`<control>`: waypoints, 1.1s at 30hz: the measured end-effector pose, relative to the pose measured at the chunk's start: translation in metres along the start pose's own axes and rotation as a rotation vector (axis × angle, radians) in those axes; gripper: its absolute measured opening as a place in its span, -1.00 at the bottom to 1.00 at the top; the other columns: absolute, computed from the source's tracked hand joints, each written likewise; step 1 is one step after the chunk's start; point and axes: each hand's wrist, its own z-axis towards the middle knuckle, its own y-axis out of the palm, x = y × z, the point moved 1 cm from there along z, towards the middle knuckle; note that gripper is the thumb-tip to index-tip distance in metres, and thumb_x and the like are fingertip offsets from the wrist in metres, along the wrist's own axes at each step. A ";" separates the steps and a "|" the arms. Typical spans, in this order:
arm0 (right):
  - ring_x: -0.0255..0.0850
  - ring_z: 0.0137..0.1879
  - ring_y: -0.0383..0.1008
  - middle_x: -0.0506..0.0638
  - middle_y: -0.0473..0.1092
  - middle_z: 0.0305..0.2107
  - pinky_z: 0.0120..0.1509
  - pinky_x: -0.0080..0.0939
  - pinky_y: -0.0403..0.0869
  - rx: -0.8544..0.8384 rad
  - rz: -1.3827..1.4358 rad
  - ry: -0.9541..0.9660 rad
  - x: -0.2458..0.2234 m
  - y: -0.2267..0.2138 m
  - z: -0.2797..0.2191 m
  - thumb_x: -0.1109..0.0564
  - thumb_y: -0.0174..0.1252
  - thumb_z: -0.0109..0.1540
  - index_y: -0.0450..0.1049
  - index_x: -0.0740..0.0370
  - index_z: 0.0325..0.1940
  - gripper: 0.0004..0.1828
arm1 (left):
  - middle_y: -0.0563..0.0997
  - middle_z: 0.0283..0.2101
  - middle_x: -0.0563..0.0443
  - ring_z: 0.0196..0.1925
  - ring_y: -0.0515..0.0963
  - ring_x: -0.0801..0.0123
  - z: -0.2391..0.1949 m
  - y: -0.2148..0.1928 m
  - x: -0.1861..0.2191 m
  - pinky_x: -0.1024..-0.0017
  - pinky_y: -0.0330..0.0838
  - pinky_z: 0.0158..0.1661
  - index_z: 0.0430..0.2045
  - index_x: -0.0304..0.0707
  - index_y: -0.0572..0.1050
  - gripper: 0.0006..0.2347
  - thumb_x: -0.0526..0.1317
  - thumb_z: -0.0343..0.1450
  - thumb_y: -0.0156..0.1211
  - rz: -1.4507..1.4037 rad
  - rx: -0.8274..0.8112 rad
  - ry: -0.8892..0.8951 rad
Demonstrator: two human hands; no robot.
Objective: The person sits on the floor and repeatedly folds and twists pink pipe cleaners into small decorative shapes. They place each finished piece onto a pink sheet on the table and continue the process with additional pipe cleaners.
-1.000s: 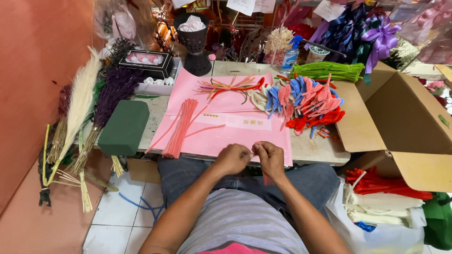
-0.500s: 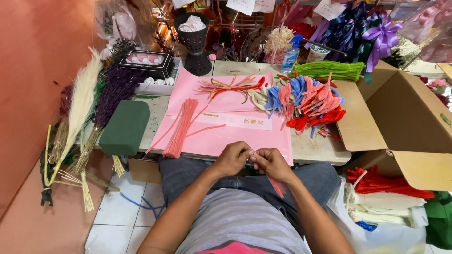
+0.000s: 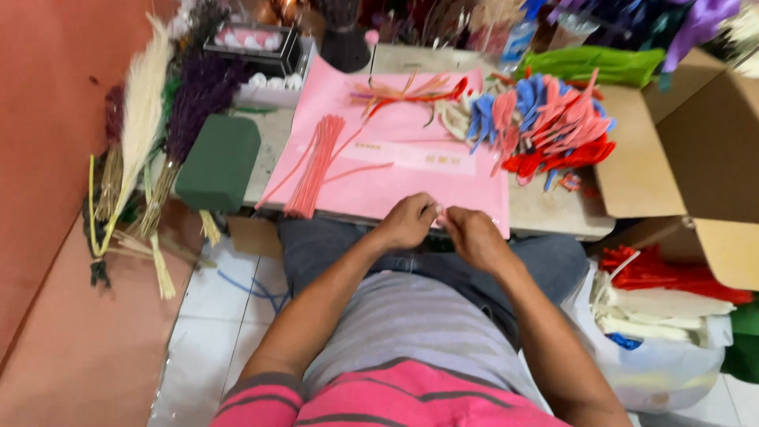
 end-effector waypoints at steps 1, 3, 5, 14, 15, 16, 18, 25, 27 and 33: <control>0.33 -0.31 0.52 0.30 0.45 -0.57 -0.29 0.13 0.47 -0.012 0.007 0.005 0.000 0.002 -0.003 0.10 0.14 0.29 0.47 0.21 -0.30 -0.86 | 0.55 -0.54 -0.28 -0.39 0.59 -0.02 -0.002 0.001 -0.003 0.13 0.47 -0.30 -0.42 -0.37 0.54 -0.80 -0.22 0.49 0.04 -0.004 -0.002 -0.014; 0.22 -0.33 0.56 0.19 0.46 -0.58 -0.29 0.04 0.50 0.052 -0.059 -0.034 0.001 0.000 -0.006 0.12 0.14 0.32 0.47 0.16 -0.35 -0.84 | 0.52 -0.53 -0.07 -0.38 0.54 0.22 -0.002 0.002 -0.005 0.24 0.47 -0.29 -0.39 -0.36 0.55 -0.81 -0.23 0.49 0.03 -0.097 0.005 -0.036; 0.23 -0.34 0.55 0.18 0.46 -0.59 -0.30 0.05 0.50 0.031 -0.058 -0.042 0.005 0.002 -0.007 0.12 0.13 0.32 0.48 0.17 -0.34 -0.84 | 0.56 -0.51 -0.16 -0.36 0.59 0.10 -0.004 0.000 -0.003 0.18 0.48 -0.28 -0.38 -0.36 0.56 -0.81 -0.22 0.49 0.05 -0.056 -0.023 -0.031; 0.28 -0.47 0.48 0.26 0.39 -0.70 -0.39 0.09 0.42 -0.129 0.099 -0.083 -0.019 -0.007 -0.015 0.13 0.07 0.35 0.43 0.25 -0.42 -0.73 | 0.65 -0.45 -0.12 -0.25 0.68 -0.06 -0.028 -0.016 0.028 0.05 0.53 -0.19 -0.49 -0.19 0.59 -0.82 -0.17 0.43 0.08 0.141 -0.137 0.010; 0.22 -0.49 0.49 0.20 0.39 -0.73 -0.40 0.07 0.43 -0.147 0.101 -0.079 -0.020 -0.008 -0.016 0.13 0.06 0.36 0.46 0.24 -0.41 -0.73 | 0.64 -0.49 -0.11 -0.29 0.68 -0.05 -0.028 -0.015 0.024 0.05 0.53 -0.22 -0.52 -0.20 0.59 -0.82 -0.18 0.41 0.08 0.097 -0.134 -0.018; 0.22 -0.49 0.49 0.20 0.39 -0.73 -0.40 0.07 0.43 -0.147 0.100 -0.081 -0.018 -0.004 -0.018 0.13 0.06 0.36 0.46 0.24 -0.41 -0.73 | 0.64 -0.49 -0.11 -0.29 0.68 -0.05 -0.031 -0.016 0.027 0.05 0.53 -0.22 -0.52 -0.20 0.59 -0.82 -0.18 0.41 0.08 0.097 -0.132 -0.017; -0.15 -0.55 0.36 0.08 0.35 -0.77 -0.41 -0.10 0.41 -0.177 0.346 -0.029 -0.011 0.004 -0.021 0.11 0.06 0.38 0.42 0.23 -0.48 -0.66 | 0.66 -0.54 0.00 -0.32 0.69 0.05 -0.035 -0.018 0.034 0.12 0.54 -0.25 -0.60 -0.17 0.57 -0.82 -0.17 0.38 0.08 0.085 -0.129 0.009; -0.32 -0.71 0.31 -0.03 0.29 -0.80 -0.65 -0.34 0.30 -0.239 0.883 -0.030 0.018 0.017 -0.025 0.17 -0.03 0.40 0.51 0.30 -0.42 -0.66 | 0.57 -0.45 -0.02 -0.33 0.66 0.10 -0.044 -0.020 0.047 0.30 0.54 -0.30 -0.49 -0.14 0.58 -0.87 -0.25 0.47 0.15 0.080 0.080 0.596; -0.33 -0.75 0.16 -0.01 0.19 -0.81 -0.69 -0.34 0.24 -0.268 1.156 -0.023 0.025 0.023 -0.029 0.22 -0.03 0.41 0.47 0.48 -0.35 -0.68 | 0.55 -0.46 0.12 -0.36 0.65 0.27 -0.043 -0.017 0.046 0.45 0.53 -0.31 -0.51 -0.06 0.60 -0.82 -0.22 0.52 0.14 -0.022 0.122 0.685; -0.34 -0.82 0.10 0.02 0.12 -0.86 -0.76 -0.29 0.24 -0.319 1.459 -0.038 0.030 0.030 -0.030 0.27 -0.05 0.39 0.43 0.64 -0.34 -0.67 | 0.51 -0.51 0.15 -0.45 0.60 0.30 -0.043 -0.013 0.051 0.47 0.50 -0.38 -0.58 -0.06 0.57 -0.80 -0.21 0.50 0.19 -0.055 0.187 0.748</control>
